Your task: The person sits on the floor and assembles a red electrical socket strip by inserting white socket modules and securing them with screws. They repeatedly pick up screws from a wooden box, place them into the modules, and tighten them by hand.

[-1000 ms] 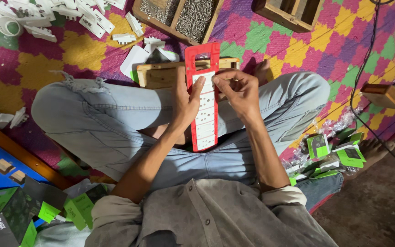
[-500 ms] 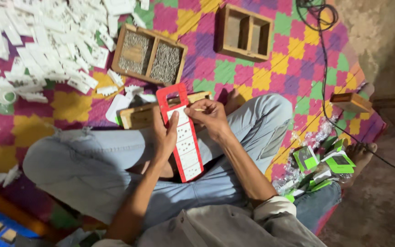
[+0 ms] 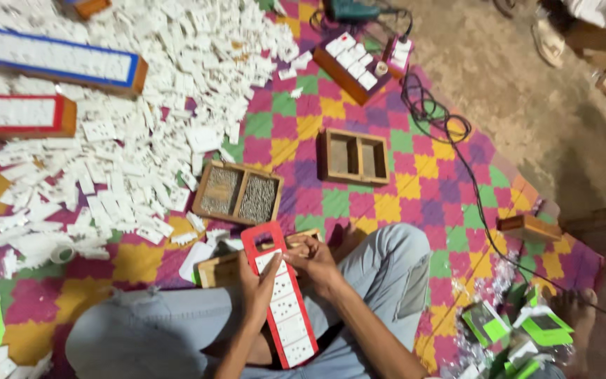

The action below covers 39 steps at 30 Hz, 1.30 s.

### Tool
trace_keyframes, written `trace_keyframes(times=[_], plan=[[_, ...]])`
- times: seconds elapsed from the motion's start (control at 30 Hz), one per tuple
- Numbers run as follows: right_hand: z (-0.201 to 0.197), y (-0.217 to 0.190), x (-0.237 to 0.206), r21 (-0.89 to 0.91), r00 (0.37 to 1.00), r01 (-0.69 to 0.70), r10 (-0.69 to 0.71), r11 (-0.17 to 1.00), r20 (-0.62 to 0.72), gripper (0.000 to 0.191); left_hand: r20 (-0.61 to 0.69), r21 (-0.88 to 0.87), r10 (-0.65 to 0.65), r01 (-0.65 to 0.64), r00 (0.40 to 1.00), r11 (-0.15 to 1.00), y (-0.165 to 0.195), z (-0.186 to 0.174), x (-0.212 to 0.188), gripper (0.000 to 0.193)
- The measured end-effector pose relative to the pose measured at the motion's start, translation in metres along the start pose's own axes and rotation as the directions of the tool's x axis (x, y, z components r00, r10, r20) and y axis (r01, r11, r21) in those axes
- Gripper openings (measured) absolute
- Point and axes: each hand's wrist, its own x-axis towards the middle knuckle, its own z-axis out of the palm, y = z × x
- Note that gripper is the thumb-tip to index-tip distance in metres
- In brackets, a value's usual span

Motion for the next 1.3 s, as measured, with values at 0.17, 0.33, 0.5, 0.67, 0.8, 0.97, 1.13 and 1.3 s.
trace_keyframes(times=[0.17, 0.33, 0.5, 0.67, 0.8, 0.97, 1.13, 1.3], plan=[[0.001, 0.003, -0.007, -0.033, 0.999, -0.034, 0.033, 0.999, -0.019, 0.032, -0.035, 0.113, 0.039, -0.035, 0.999, 0.993, -0.007, -0.002, -0.002, 0.05], [0.0, 0.005, -0.011, -0.044, 0.999, -0.036, 0.037, 0.998, 0.014, 0.028, -0.046, -0.022, 0.006, -0.007, 0.999, 1.0, -0.003, 0.001, -0.005, 0.05], [-0.004, 0.007, -0.011, -0.028, 0.999, -0.048, 0.048, 0.998, 0.005, 0.032, -0.015, -0.04, -0.06, 0.059, 0.998, 0.997, 0.007, 0.003, -0.009, 0.051], [-0.005, 0.008, -0.013, -0.001, 0.999, -0.048, 0.048, 0.999, 0.021, 0.031, 0.016, -0.072, -0.162, 0.163, 0.987, 0.984, 0.009, 0.001, -0.01, 0.051], [-0.004, 0.005, -0.013, 0.006, 0.996, -0.038, 0.037, 0.999, 0.083, 0.031, -0.04, 0.028, 0.079, -0.078, 0.996, 0.997, 0.003, 0.003, -0.007, 0.047], [0.002, 0.002, -0.019, -0.063, 0.997, 0.005, 0.0, 0.998, 0.073, 0.033, -0.042, 0.042, 0.097, -0.095, 0.994, 0.995, 0.0, 0.003, -0.01, 0.044], [0.014, -0.006, -0.034, -0.541, 0.85, 0.509, -0.489, 0.669, 0.194, 0.022, -0.025, 0.055, 0.075, -0.073, 0.997, 0.996, 0.002, 0.002, -0.01, 0.052], [0.026, -0.02, -0.037, -0.719, 0.771, 0.543, -0.597, 0.435, 0.221, 0.015, -0.008, 0.201, 0.031, -0.029, 0.999, 0.979, 0.008, 0.0, -0.009, 0.057]])
